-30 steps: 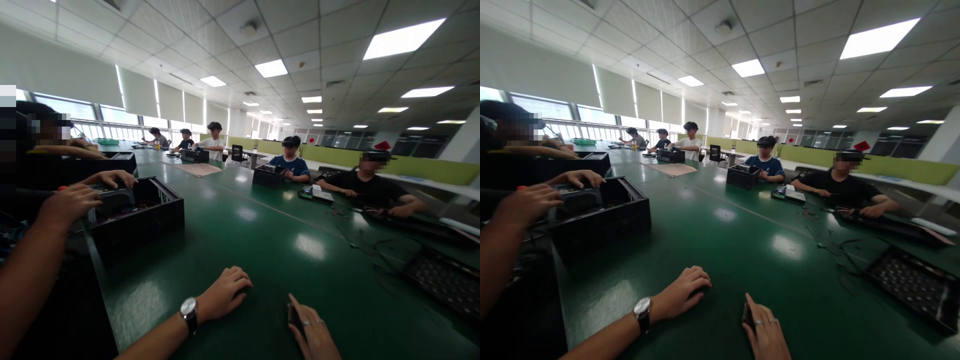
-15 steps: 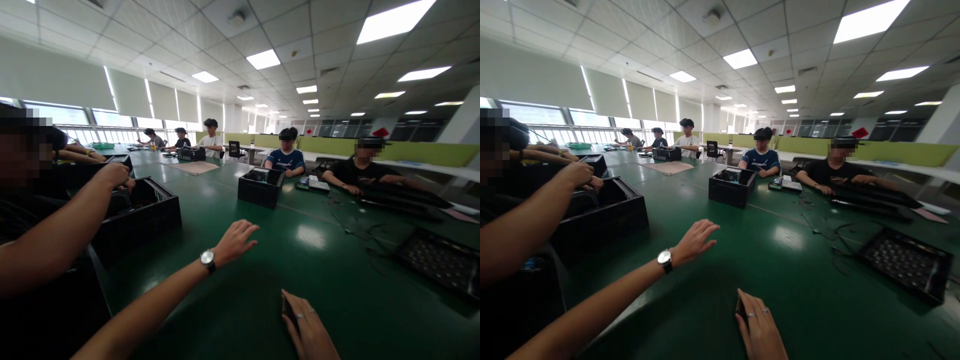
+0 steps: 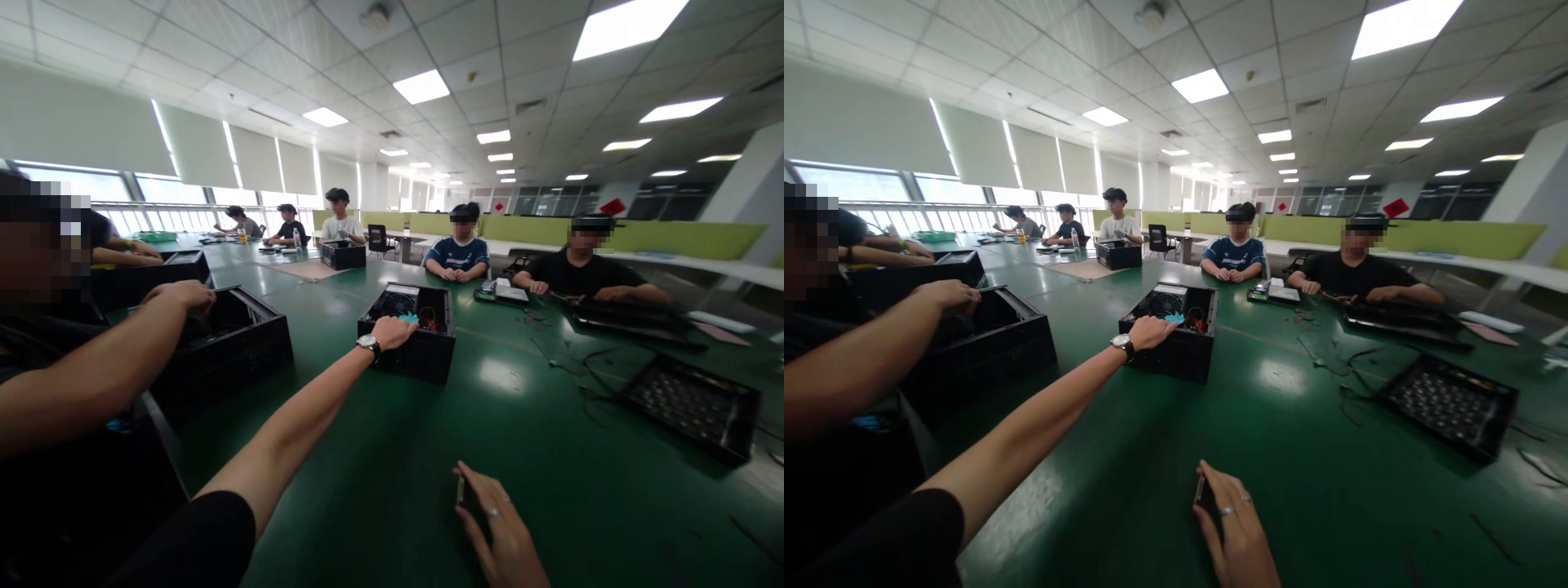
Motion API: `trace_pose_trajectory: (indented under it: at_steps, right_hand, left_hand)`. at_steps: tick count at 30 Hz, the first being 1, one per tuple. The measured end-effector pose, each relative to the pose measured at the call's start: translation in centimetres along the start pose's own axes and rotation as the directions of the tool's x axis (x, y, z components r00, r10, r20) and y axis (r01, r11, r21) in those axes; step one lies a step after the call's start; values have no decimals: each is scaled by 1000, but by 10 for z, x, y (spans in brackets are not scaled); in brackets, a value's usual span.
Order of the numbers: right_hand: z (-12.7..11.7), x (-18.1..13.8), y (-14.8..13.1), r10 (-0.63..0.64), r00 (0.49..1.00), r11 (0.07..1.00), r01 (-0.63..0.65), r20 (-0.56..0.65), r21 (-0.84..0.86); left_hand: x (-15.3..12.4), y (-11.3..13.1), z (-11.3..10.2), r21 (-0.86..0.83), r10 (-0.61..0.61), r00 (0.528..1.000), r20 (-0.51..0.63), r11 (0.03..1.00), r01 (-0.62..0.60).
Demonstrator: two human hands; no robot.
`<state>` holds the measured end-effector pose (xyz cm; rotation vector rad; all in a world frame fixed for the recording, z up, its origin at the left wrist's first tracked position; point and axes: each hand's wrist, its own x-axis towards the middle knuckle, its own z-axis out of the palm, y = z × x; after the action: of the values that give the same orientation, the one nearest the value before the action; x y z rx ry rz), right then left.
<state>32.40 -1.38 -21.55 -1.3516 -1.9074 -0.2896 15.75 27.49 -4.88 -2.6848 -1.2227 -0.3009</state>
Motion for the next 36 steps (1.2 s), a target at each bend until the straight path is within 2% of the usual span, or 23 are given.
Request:
trace_pose_trajectory:
  at_steps: [4,6,8,10,12,13,15,17,19,22,28,33,36]
  right_hand:
    - [-54,19,-11,87,985,995,-94,-152,-39]
    - [-88,38,-21,176,971,980,-189,-162,-64]
    - [-116,61,-32,232,966,969,-239,-112,-62]
    - [-127,87,-41,183,983,983,-183,-4,-9]
    - [-121,111,-47,54,986,996,-65,155,63]
    - [-113,121,-48,-1,968,996,-20,252,83]
    - [-93,136,-51,-42,891,999,27,452,40]
    - [-73,147,-53,5,784,992,75,621,-102]
    - [-58,156,-54,84,701,960,133,709,-245]
    - [-42,170,-55,158,657,923,166,738,-346]
    - [-18,190,-46,266,624,896,121,735,-427]
    - [4,194,-38,335,566,908,18,753,-418]
    - [19,196,-37,347,525,924,-46,778,-381]
  left_hand:
    - [-74,32,-17,7,45,998,35,999,-45]
    - [-120,45,-31,-53,156,983,93,987,-152]
    - [-157,50,-50,-221,362,910,203,922,-318]
    - [-176,46,-66,-373,533,817,219,820,-435]
    - [-176,34,-68,-368,587,797,142,779,-508]
    - [-170,26,-63,-319,589,800,117,785,-531]
    - [-155,12,-44,-218,556,812,179,827,-518]
    - [-141,3,-22,-162,508,807,301,861,-482]
    - [-132,-2,-6,-141,508,795,332,860,-491]
    - [-125,0,1,-131,561,776,289,826,-549]
    - [-120,10,-7,-69,596,713,368,783,-619]
    - [-135,1,-19,27,596,750,287,778,-628]
    - [-146,-4,-24,39,557,791,255,811,-584]
